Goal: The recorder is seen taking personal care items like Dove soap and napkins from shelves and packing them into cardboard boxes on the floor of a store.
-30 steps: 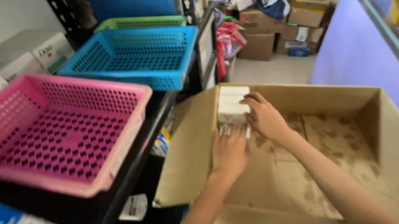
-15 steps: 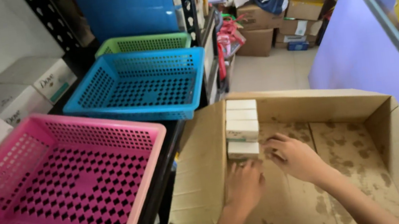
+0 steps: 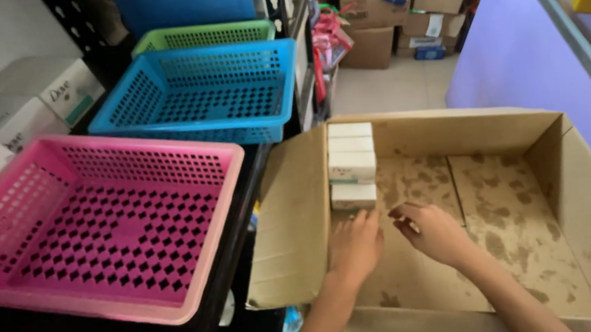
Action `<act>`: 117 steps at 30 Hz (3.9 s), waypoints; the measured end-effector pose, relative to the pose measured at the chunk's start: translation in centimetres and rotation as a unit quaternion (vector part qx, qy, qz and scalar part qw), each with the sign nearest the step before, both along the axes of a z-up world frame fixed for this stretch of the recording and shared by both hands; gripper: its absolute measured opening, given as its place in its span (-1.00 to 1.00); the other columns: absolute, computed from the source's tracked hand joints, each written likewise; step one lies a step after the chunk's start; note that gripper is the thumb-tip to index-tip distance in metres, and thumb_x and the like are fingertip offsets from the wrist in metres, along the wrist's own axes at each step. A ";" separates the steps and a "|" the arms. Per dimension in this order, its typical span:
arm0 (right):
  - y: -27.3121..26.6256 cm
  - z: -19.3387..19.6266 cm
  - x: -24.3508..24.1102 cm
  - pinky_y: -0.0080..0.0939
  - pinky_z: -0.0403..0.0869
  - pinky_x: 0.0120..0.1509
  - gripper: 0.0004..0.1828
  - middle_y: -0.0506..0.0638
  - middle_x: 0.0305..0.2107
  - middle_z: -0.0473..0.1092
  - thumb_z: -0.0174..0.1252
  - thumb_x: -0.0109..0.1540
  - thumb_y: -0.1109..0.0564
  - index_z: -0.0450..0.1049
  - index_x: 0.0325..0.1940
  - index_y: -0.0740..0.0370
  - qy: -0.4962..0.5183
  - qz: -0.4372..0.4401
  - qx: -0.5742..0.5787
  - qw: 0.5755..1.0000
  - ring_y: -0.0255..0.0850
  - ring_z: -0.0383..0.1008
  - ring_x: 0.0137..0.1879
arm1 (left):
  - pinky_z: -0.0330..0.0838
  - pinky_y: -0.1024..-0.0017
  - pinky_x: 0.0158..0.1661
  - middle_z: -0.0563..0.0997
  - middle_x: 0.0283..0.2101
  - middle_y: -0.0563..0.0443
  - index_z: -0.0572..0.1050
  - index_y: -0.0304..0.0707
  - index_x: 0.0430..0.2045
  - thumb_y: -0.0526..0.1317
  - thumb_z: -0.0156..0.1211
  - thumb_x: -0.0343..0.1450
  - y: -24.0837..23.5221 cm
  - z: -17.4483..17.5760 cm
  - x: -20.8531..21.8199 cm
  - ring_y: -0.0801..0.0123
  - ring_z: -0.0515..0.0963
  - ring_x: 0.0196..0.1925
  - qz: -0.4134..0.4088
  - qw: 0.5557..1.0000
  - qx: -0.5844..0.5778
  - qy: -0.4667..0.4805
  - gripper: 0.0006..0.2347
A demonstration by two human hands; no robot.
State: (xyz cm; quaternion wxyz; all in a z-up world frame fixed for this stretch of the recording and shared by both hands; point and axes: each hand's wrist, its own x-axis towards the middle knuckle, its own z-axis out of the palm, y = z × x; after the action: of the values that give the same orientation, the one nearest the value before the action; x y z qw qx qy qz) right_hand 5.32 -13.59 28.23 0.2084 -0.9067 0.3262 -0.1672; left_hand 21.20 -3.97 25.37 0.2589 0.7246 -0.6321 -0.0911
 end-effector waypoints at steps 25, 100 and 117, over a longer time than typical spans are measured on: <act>-14.3 1.7 12.3 0.04 0.43 -0.32 -0.88 0.14 -0.58 0.42 0.24 0.19 0.10 0.55 -0.24 0.16 -0.100 -0.019 0.022 0.995 0.07 0.48 -0.45 | 0.21 -0.23 0.17 0.63 0.07 0.01 0.67 0.04 -0.19 -0.17 0.28 0.26 -6.8 -11.4 4.9 -0.08 0.52 0.19 0.202 0.943 -0.262 0.048 -0.75; 8.0 5.2 7.6 -0.03 0.48 0.15 -0.69 0.15 -0.10 0.53 0.08 0.30 0.03 0.58 0.03 0.18 0.031 0.268 0.025 0.963 0.07 0.54 0.03 | 0.53 0.21 0.12 0.62 0.14 -0.13 0.50 -0.16 0.15 -0.53 0.07 0.25 18.3 -6.0 0.3 0.04 0.62 0.16 0.219 0.926 -0.304 -0.043 -0.48; 6.9 4.8 7.3 0.08 0.45 -0.06 -0.54 0.31 -0.48 0.46 0.10 0.35 -0.03 0.50 -0.44 0.42 -0.017 0.187 0.006 0.982 0.17 0.51 -0.25 | 0.58 0.15 -0.07 0.63 0.09 -0.24 0.49 -0.25 0.13 -0.57 0.03 0.30 13.4 -5.2 -3.3 -0.11 0.67 -0.01 0.165 0.925 -0.337 0.060 -0.52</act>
State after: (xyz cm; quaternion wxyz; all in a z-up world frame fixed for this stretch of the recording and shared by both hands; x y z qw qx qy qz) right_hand 12.64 -6.65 33.04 0.2469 -0.9475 0.1479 -0.1389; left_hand 17.87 9.44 20.17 0.5370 0.6816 -0.4802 0.1281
